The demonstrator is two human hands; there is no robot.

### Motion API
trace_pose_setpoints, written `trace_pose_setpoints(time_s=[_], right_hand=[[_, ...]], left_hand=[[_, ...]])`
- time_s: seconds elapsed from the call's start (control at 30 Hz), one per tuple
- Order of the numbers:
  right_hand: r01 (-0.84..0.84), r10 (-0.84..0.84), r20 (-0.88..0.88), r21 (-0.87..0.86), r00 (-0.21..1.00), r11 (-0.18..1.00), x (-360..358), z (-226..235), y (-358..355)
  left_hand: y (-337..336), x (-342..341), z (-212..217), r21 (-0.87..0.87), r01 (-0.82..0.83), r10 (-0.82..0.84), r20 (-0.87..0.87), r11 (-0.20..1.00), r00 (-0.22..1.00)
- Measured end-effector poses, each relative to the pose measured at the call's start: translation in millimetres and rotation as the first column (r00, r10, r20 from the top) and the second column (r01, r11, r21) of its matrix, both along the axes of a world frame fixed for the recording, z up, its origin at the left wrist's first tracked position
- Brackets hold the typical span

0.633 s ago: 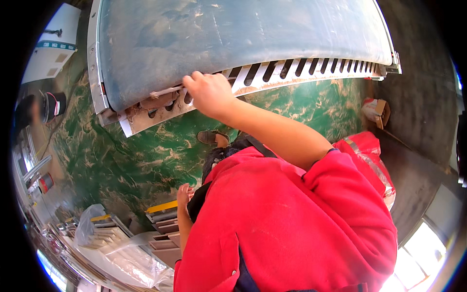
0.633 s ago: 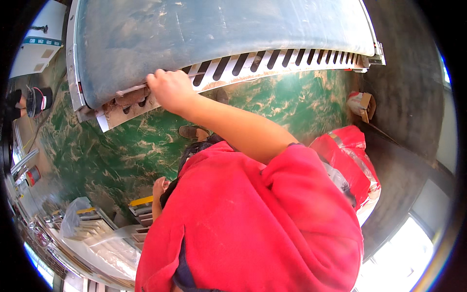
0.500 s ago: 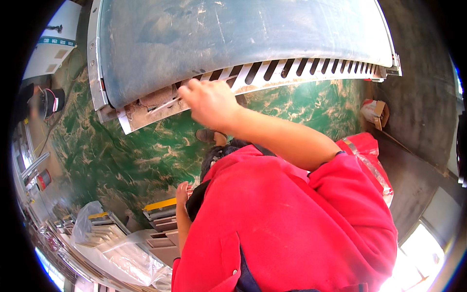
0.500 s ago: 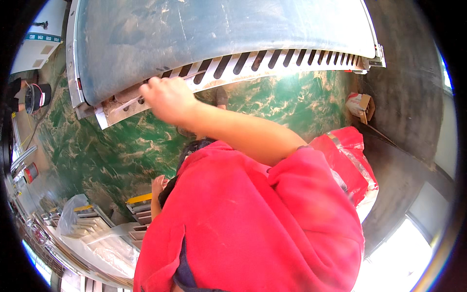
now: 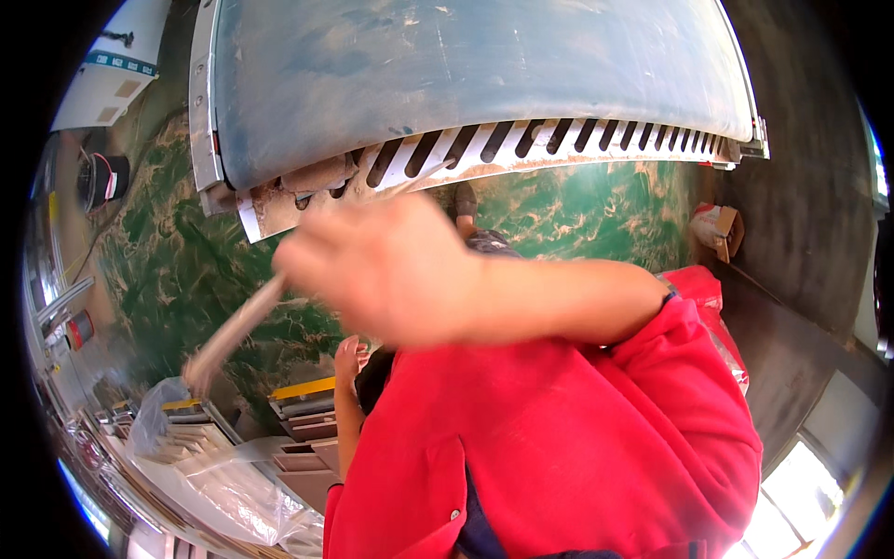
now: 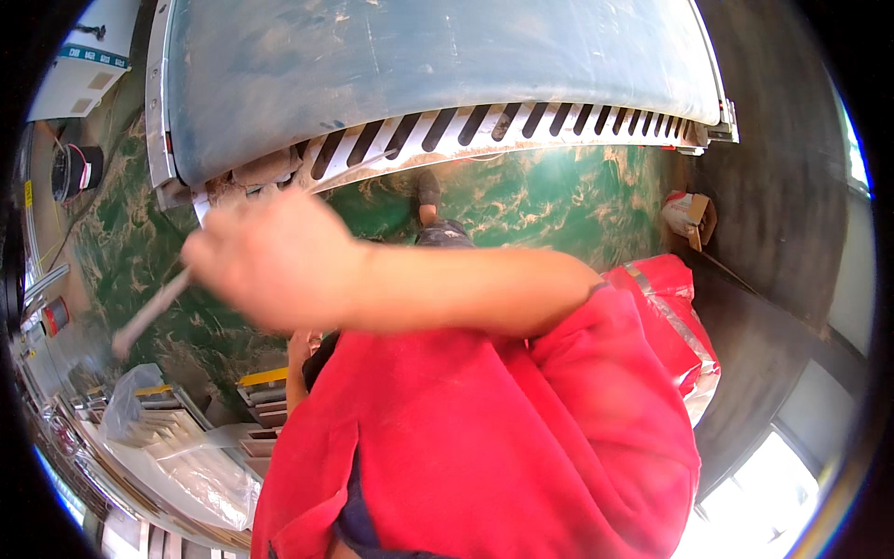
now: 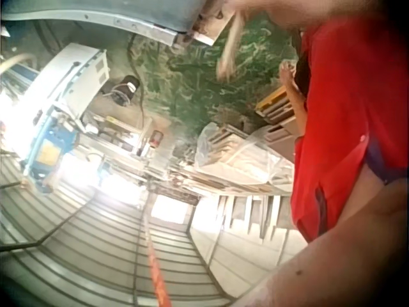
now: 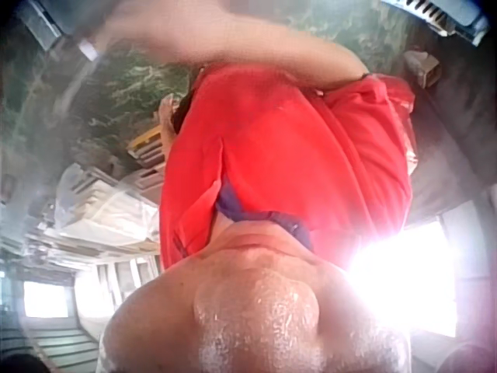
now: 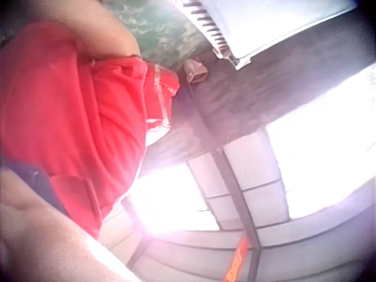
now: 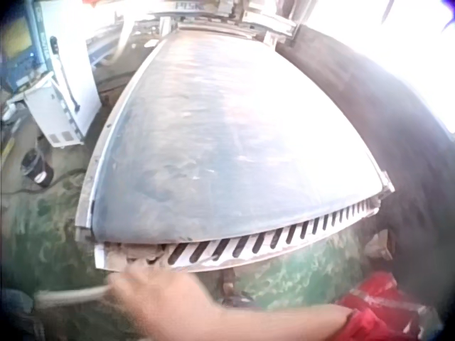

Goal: The person uses a thin wooden stick to scrape sawdust and debris from the slots of a large metal machine component. The person repeatedly inserts the stick into the gaps to dislodge material and then removes it. A coworker is visible nearby, occasionally using a phone.

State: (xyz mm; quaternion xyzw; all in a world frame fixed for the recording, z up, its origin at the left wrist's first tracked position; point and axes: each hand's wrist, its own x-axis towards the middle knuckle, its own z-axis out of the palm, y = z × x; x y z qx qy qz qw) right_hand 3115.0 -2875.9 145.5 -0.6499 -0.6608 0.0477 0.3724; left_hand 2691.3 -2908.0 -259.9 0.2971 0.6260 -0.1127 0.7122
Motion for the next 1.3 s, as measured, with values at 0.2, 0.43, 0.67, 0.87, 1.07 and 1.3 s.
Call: trace_pose_setpoints(time_s=[0.2, 0.43, 0.67, 0.87, 1.07, 1.3], right_hand=[[0.083, -0.075, 0.049, -0.188, 0.996, 0.979, 55.9, -64.5, -12.7], [0.247, -0.136, 0.273, -0.426, 0.952, 0.87, 64.2, -140.4, 4.9], [0.409, -0.233, 0.39, -0.463, 0.891, 0.787, 61.7, -192.1, -11.9], [0.398, -0.202, 0.406, -0.486, 0.891, 0.778, 59.2, -173.4, -16.6], [0.364, -0.165, 0.423, -0.448, 0.891, 0.817, 66.8, -179.0, -4.9], [0.372, -0.174, 0.409, -0.476, 0.896, 0.797, 63.3, -185.3, -8.1]], left_hand=[[-18.3, -6.7, -11.4, 0.111, -0.019, 0.022, -0.026, 0.994, 0.999], [-13.7, 8.1, 6.6, 0.103, -0.024, 0.03, -0.057, 0.994, 0.998], [-31.5, -19.1, -16.9, 0.184, 0.081, -0.084, 0.013, 0.98, 0.996], [-30.1, -17.0, -15.8, 0.12, 0.025, -0.017, -0.064, 0.992, 0.998], [-28.5, 1.8, 7.9, 0.104, 0.007, -0.001, -0.064, 0.995, 0.998], [-31.9, -15.0, -15.2, 0.148, 0.104, -0.104, -0.01, 0.983, 0.995]])
